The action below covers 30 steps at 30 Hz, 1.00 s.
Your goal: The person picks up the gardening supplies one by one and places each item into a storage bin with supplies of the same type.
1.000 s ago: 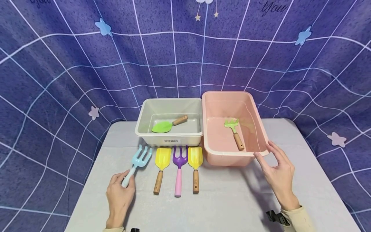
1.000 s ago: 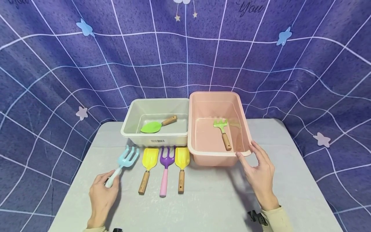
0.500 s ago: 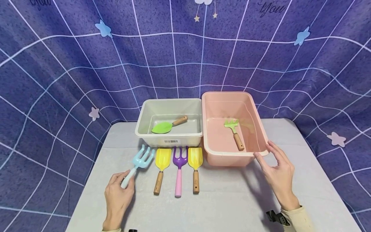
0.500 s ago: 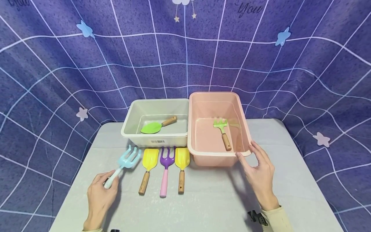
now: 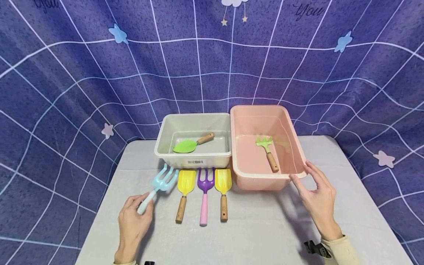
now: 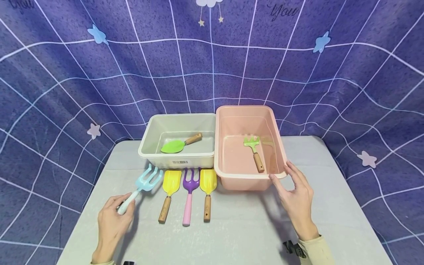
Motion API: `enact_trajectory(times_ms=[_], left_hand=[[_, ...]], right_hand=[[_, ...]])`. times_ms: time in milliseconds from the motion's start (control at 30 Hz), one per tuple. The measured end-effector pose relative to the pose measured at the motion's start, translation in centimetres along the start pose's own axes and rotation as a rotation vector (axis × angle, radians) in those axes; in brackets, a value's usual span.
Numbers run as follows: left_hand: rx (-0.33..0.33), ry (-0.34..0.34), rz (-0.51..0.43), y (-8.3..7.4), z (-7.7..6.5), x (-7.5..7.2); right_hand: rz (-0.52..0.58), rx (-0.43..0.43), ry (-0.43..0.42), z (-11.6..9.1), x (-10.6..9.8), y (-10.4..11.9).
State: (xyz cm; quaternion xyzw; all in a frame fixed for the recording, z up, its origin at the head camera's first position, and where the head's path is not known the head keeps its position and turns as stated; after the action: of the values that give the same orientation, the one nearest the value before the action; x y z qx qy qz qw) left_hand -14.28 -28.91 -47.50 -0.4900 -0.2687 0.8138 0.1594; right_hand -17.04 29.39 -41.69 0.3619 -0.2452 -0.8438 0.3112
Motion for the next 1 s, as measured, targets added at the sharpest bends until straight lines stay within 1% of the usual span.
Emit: enact_trajectory(times_ms=[267, 500, 800, 1000], left_hand=[[0.051, 0.036, -0.019, -1.0, 0.3, 0.0], [0.096, 0.063, -0.040, -1.8, 0.6, 0.0], [0.154, 0.077, -0.048, -2.9, 1.1, -0.3], [0.171, 0.077, -0.055, -3.5, 1.1, -0.5]], right_hand=[[-0.010, 0.005, 0.008, -0.1, 0.1, -0.4], [-0.012, -0.011, -0.002, -0.1, 0.1, -0.3], [-0.007, 0.002, 0.006, 0.1, 0.1, -0.2], [-0.016, 0.013, 0.020, 0.1, 0.2, -0.3]])
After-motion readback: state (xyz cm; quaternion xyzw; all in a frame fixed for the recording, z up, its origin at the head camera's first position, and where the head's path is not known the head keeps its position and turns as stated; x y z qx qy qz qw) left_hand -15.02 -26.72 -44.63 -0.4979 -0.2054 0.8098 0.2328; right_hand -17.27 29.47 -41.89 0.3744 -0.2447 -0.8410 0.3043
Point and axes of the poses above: each hand's wrist, its own z-axis towards the middle knuckle, its own x-axis out of the palm, y = z × x, the point moved 10 cm from there along z, towards the middle knuckle, and after that the axes turned 8 degrees about y, right-handed, at the moved point
